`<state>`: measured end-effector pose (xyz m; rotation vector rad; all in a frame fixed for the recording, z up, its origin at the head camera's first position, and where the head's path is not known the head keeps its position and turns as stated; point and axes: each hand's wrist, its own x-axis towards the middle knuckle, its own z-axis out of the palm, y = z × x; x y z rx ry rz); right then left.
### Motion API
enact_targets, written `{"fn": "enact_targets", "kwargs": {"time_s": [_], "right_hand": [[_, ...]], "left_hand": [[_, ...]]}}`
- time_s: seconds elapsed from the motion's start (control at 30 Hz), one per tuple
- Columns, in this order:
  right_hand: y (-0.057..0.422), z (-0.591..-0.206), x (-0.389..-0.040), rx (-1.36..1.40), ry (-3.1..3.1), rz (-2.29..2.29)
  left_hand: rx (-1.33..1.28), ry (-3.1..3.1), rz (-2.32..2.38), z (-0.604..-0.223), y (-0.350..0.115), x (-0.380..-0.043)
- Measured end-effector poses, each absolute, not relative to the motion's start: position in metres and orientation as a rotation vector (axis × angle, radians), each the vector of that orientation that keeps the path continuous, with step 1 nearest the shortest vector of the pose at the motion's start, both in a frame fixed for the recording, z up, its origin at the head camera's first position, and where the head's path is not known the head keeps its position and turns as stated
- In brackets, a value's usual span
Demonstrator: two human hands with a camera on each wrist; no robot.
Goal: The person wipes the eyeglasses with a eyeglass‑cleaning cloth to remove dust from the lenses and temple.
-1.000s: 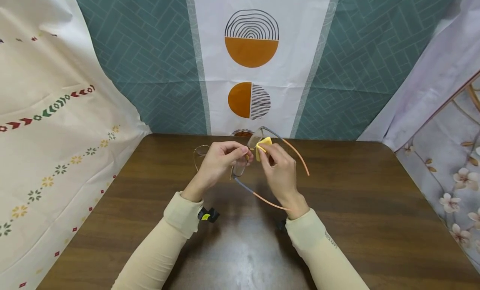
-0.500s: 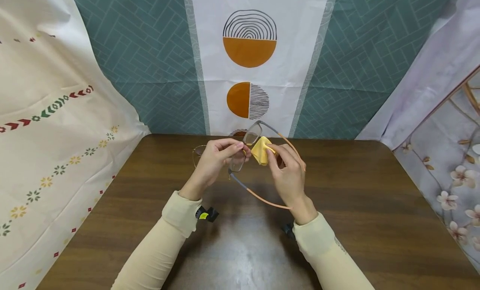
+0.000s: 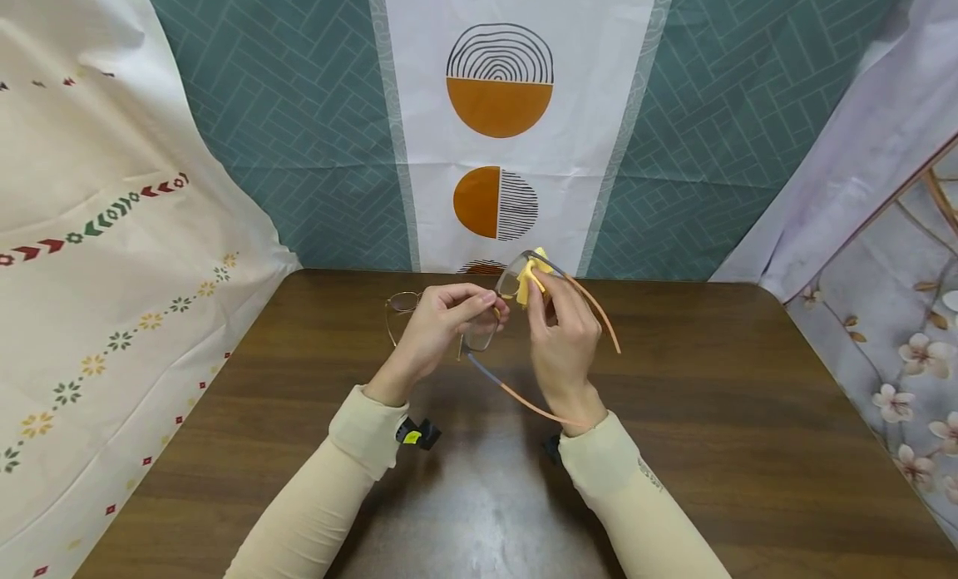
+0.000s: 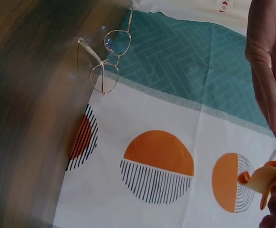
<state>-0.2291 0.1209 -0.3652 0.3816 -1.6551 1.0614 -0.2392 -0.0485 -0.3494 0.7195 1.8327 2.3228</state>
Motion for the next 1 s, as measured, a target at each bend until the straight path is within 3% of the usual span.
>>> {"fn": "enact_targets", "kwargs": {"time_s": [0.57, 1.0], "right_hand": [[0.103, -0.370, -0.232, 0.417, -1.635, 1.209], [0.124, -0.367, -0.232, 0.695, -1.750, 1.149]], "left_hand": [[0.848, 2.161, 2.137, -0.346, -0.052, -0.235], [0.853, 2.182, 2.131, -0.346, -0.055, -0.236]]}}
